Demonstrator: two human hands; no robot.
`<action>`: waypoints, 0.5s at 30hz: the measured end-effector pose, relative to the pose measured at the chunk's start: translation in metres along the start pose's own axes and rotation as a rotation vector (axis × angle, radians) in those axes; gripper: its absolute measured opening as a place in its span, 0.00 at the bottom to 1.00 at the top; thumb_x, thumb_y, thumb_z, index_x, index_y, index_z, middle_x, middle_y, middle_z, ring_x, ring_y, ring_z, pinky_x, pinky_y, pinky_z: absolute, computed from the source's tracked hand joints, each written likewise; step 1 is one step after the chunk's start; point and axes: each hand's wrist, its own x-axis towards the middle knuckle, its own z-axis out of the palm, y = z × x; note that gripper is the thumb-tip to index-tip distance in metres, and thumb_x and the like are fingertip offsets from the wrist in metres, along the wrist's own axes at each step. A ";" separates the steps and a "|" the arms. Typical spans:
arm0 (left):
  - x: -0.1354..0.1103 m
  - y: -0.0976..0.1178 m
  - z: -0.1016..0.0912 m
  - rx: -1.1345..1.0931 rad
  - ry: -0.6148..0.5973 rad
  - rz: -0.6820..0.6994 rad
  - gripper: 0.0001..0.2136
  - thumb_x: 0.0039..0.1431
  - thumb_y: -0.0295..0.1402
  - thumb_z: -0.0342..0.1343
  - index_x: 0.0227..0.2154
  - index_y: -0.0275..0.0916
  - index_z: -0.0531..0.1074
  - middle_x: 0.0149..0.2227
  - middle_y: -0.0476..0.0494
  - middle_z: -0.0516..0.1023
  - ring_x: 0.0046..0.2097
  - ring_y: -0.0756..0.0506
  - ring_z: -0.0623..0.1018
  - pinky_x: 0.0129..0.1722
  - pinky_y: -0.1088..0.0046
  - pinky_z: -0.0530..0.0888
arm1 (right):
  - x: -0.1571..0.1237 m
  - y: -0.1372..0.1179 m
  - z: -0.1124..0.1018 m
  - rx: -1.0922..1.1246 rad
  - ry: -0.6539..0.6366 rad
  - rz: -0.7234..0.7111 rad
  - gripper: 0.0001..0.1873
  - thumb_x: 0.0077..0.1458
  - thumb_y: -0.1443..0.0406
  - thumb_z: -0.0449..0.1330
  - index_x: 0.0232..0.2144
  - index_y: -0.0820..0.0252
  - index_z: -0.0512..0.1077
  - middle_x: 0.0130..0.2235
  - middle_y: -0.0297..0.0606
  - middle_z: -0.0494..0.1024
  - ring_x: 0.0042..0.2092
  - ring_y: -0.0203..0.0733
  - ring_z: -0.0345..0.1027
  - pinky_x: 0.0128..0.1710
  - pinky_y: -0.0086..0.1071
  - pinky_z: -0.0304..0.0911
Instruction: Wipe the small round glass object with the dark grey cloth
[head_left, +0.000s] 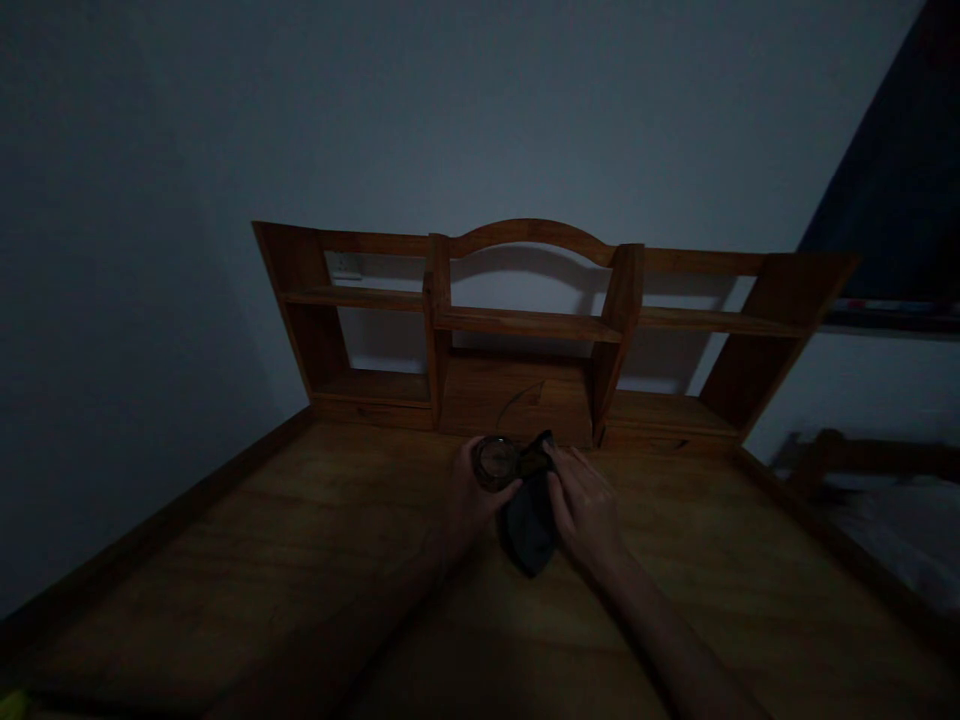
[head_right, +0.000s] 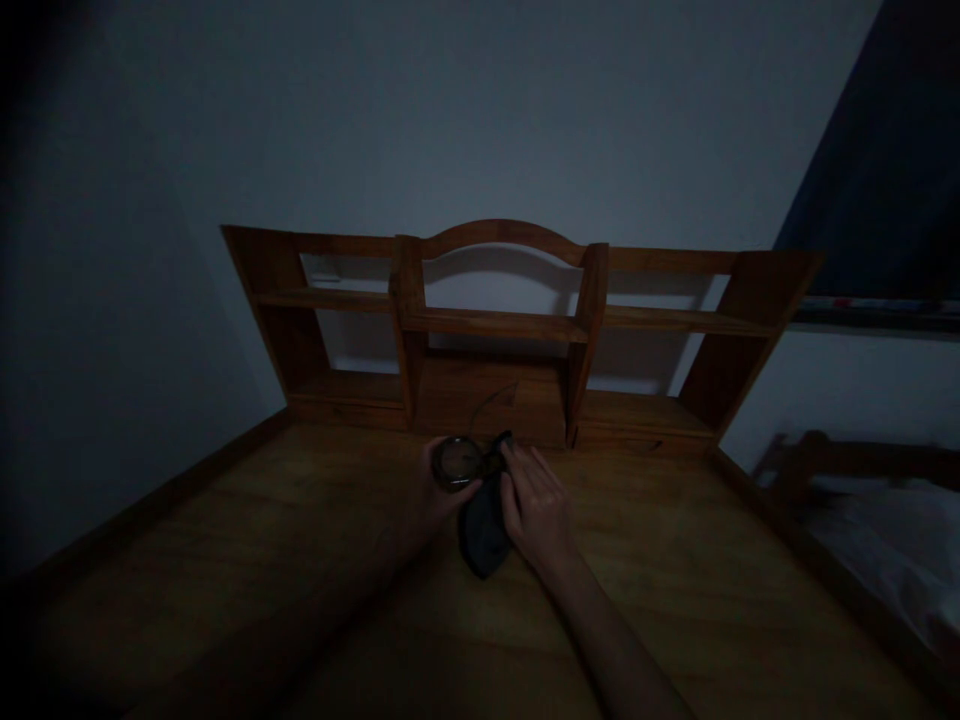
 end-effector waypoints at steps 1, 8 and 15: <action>0.000 0.002 -0.001 -0.008 -0.007 -0.003 0.35 0.43 0.36 0.69 0.54 0.41 0.60 0.53 0.40 0.70 0.55 0.40 0.71 0.56 0.57 0.68 | 0.000 -0.003 -0.001 0.022 -0.012 -0.036 0.25 0.64 0.70 0.49 0.62 0.59 0.60 0.59 0.42 0.69 0.59 0.46 0.63 0.63 0.50 0.56; 0.000 0.005 0.000 -0.134 -0.039 -0.017 0.34 0.43 0.30 0.68 0.54 0.42 0.60 0.52 0.41 0.71 0.53 0.42 0.73 0.54 0.59 0.70 | -0.001 -0.013 0.001 0.086 -0.033 -0.154 0.30 0.62 0.73 0.50 0.65 0.57 0.55 0.60 0.41 0.67 0.61 0.45 0.61 0.63 0.50 0.58; -0.001 0.002 0.002 -0.078 -0.021 -0.021 0.35 0.43 0.31 0.68 0.54 0.41 0.59 0.52 0.41 0.70 0.53 0.42 0.72 0.55 0.59 0.68 | 0.001 -0.012 -0.008 0.091 -0.017 -0.155 0.29 0.62 0.72 0.50 0.65 0.57 0.55 0.60 0.41 0.68 0.61 0.46 0.61 0.62 0.51 0.58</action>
